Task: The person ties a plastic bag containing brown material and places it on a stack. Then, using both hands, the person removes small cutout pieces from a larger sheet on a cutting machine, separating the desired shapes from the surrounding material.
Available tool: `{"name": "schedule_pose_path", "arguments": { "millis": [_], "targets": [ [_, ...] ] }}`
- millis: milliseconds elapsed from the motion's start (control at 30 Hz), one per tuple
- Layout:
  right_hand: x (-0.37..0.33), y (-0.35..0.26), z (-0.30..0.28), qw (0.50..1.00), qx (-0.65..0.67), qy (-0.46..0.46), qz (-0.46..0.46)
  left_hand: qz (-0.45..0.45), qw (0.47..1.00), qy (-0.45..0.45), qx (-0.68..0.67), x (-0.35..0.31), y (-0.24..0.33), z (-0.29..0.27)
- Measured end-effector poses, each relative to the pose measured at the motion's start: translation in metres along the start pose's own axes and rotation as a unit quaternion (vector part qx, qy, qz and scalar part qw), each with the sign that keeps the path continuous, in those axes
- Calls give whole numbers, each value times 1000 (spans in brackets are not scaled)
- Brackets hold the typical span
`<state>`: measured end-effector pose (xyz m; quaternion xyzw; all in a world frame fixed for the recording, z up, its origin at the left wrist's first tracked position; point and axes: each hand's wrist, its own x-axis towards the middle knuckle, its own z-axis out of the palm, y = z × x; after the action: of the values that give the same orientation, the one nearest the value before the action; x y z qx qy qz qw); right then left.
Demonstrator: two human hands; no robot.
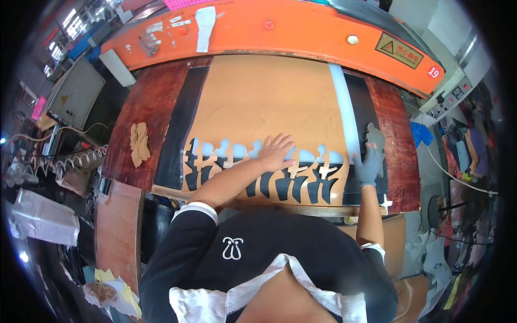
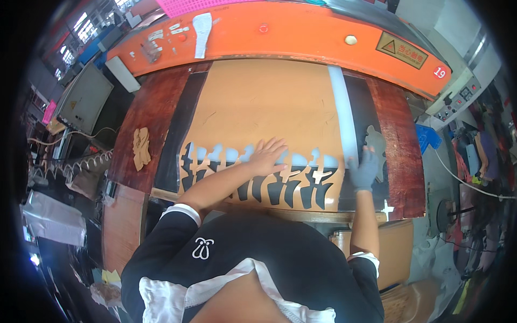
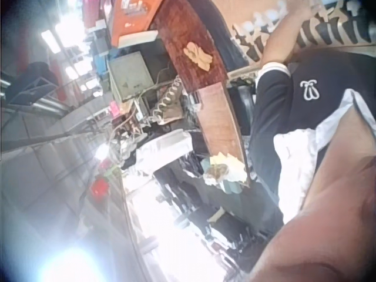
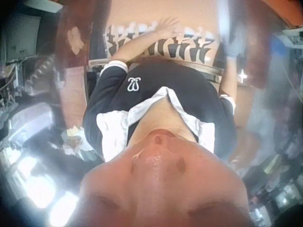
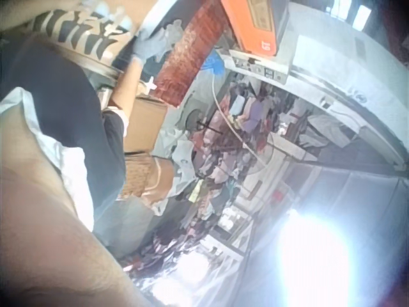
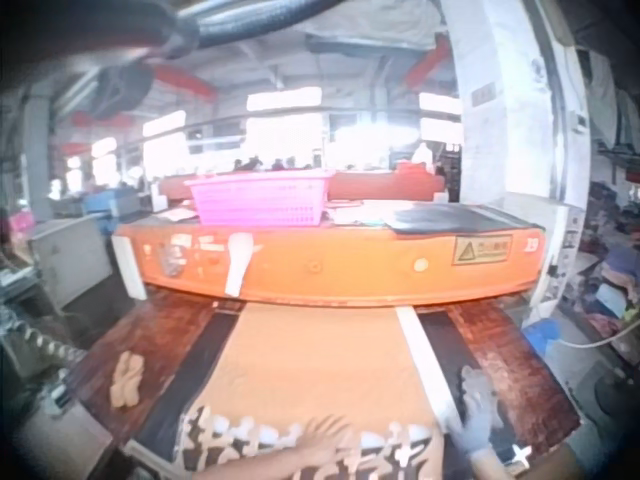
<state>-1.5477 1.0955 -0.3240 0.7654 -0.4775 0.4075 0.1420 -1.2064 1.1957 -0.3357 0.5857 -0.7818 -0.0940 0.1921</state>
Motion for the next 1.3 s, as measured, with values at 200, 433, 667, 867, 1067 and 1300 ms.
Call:
{"name": "schedule_pose_path", "arguments": {
  "millis": [200,433,667,867,1067,1300],
  "targets": [
    [7,-90,35,983,109,-103,-106,3,970,243,17,-17,-51,-44],
    [18,-100,39,975,95,-199,1,-432,849,282,-115,-113,-198,-105],
    [76,-212,67,968,157,-189,-48,-346,726,140,-578,-98,-249,-121],
    [90,-358,114,868,338,-364,3,-295,641,99,-702,-71,-263,-134],
    [89,-439,173,808,392,-437,53,-241,556,116,-787,-77,-266,-111],
    [87,-456,207,909,260,-323,-33,-168,487,97,-852,-83,-278,-102]
  ]
}}
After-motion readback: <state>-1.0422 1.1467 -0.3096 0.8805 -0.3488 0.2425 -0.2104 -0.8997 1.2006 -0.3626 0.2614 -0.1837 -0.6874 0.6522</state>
